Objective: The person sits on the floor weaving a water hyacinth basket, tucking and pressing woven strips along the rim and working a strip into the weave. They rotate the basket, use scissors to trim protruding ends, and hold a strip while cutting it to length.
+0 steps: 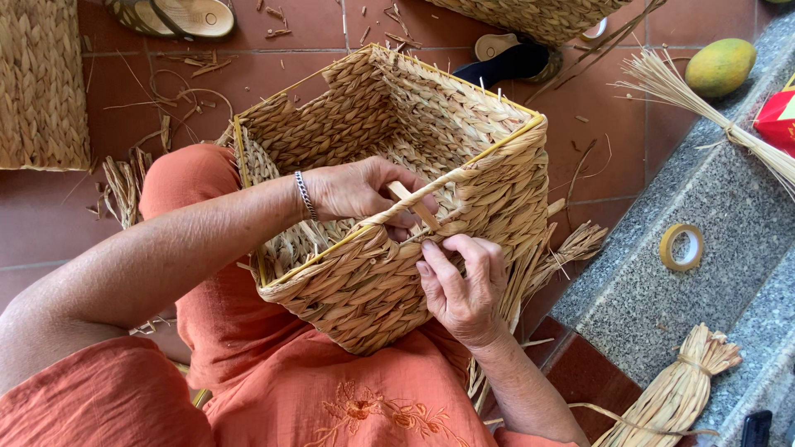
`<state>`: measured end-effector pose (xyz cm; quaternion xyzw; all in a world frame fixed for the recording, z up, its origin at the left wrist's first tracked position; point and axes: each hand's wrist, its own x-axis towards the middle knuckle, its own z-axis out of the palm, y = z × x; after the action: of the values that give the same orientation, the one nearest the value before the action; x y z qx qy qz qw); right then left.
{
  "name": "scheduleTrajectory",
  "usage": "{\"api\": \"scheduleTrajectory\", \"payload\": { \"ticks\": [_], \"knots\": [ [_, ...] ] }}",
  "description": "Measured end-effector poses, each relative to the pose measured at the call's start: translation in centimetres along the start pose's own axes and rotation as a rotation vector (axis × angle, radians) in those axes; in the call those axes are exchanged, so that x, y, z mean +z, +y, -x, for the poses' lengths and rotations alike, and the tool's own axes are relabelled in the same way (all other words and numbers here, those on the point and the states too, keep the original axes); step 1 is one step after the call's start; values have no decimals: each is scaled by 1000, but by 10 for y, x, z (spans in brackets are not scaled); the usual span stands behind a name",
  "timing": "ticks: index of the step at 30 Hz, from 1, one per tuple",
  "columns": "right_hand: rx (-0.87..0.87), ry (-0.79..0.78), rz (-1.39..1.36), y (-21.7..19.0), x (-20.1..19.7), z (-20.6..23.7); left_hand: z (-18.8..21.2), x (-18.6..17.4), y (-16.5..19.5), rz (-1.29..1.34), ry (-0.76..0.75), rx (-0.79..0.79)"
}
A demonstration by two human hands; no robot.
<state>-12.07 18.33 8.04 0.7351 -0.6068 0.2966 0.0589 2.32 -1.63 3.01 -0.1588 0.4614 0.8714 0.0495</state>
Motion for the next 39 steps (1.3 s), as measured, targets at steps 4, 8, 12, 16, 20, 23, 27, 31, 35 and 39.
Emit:
{"api": "scheduleTrajectory", "payload": {
  "ticks": [4,8,12,16,20,23,27,31,35,39],
  "knots": [
    [46,24,-76,0,1,-10,-5,2,3,-67,55,-48],
    [66,-4,-85,-4,-6,-26,-7,4,2,-72,81,-42],
    [95,-35,-147,-6,-15,-36,-7,3,-2,-57,62,-7],
    [113,16,-246,-1,-4,-29,-7,3,-5,-85,93,-24],
    [229,220,-649,13,12,-2,-2,-1,-4,17,31,33],
    [429,285,-1014,22,-8,31,5,-5,-2,-37,37,34],
    [464,249,-1237,21,-34,59,16,-6,16,-313,82,175],
    [519,228,-1365,14,-51,66,49,11,46,-611,363,387],
    [566,174,-1435,5,-58,57,88,71,47,-1265,563,852],
    [506,-47,-1305,-13,-67,40,81,123,27,-1636,508,803]
  ]
}}
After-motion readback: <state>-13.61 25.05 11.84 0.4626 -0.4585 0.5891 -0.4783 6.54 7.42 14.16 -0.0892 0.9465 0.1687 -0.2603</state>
